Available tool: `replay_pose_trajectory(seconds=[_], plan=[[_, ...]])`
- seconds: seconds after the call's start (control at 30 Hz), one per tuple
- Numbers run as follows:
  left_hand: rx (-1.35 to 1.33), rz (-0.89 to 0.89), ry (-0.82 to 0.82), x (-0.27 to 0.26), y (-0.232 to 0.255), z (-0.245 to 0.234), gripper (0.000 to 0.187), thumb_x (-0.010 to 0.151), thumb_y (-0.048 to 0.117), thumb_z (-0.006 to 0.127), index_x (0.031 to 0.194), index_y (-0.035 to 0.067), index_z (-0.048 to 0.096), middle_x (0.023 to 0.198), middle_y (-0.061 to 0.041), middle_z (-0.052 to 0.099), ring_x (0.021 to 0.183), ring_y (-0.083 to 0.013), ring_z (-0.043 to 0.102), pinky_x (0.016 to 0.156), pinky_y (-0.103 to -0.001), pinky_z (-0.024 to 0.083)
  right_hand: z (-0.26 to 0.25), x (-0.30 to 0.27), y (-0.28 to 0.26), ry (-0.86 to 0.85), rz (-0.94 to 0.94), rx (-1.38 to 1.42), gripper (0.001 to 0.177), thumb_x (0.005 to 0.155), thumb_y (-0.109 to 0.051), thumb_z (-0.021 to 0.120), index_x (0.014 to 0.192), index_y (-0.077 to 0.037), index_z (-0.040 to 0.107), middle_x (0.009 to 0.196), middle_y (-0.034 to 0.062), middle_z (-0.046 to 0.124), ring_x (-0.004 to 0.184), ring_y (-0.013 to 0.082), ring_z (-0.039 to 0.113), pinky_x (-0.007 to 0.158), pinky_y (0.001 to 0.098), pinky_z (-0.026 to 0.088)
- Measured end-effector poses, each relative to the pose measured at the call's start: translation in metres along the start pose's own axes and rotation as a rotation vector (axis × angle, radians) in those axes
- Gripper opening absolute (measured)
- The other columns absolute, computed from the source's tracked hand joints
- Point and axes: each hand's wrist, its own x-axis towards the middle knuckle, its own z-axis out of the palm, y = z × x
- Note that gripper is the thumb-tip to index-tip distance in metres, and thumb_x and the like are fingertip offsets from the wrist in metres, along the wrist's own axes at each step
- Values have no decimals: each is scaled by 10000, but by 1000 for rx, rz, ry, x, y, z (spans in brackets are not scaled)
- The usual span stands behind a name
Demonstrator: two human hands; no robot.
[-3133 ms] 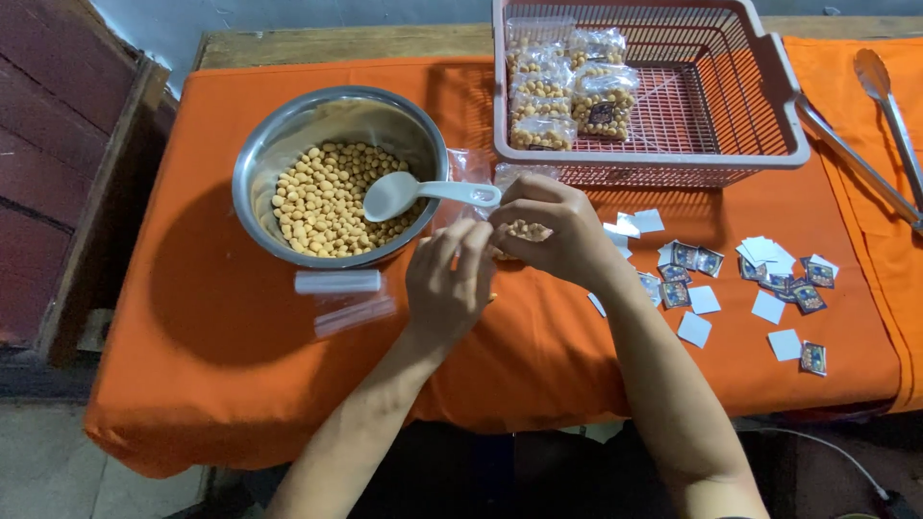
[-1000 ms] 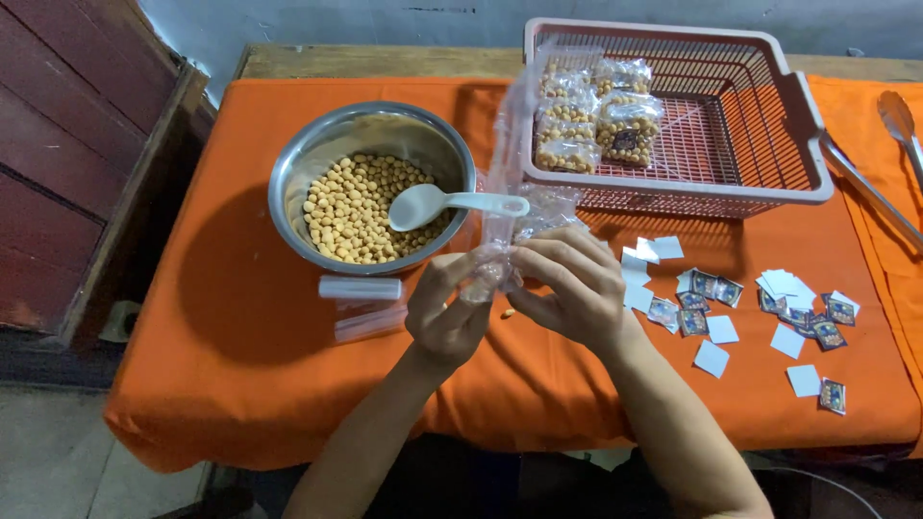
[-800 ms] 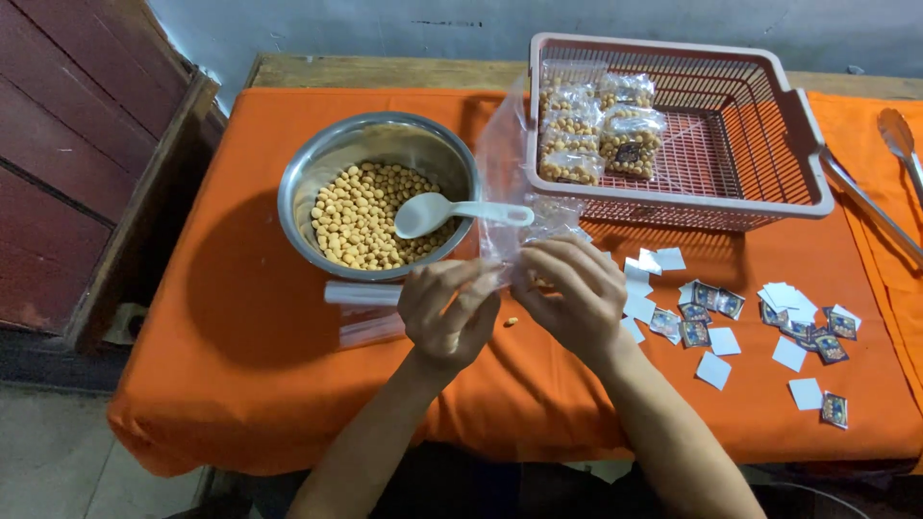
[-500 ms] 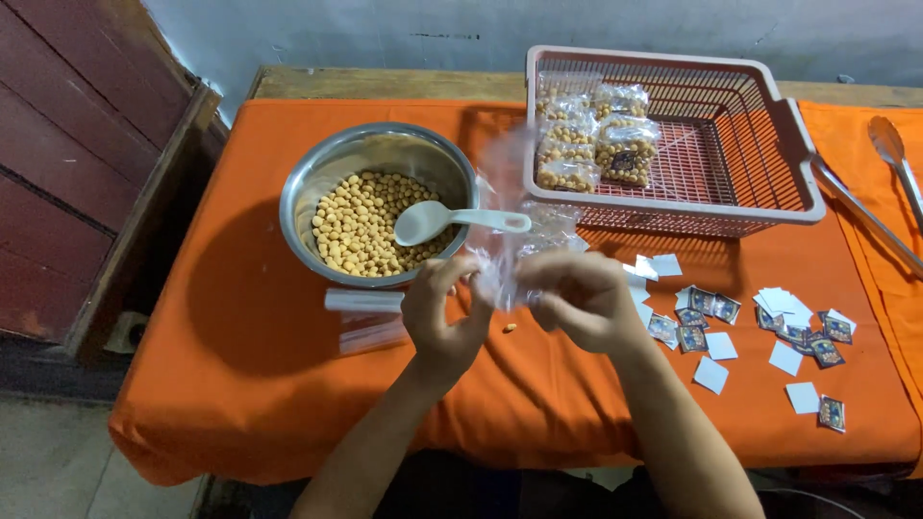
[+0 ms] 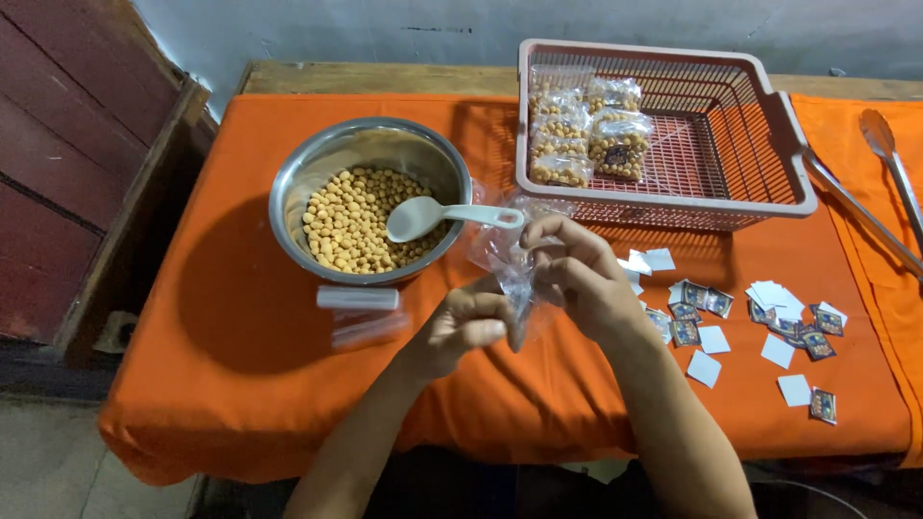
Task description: Scooping peanuts from a large metal bowl into small individual plastic bags using a plastic spoon.
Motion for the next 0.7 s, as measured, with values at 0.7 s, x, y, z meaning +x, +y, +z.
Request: replay_pose_trajectory(seconds=[0.7], plan=[[713,415,559,2,-12,-3,176,745,-66,468,813,71,555,735,-37,495,470,-141,397,335,-208,318,22,8,-12,-280,-328,-726,111,792,-99,631,735,-27,569,763,113,484,674,251,501,657,353,443]])
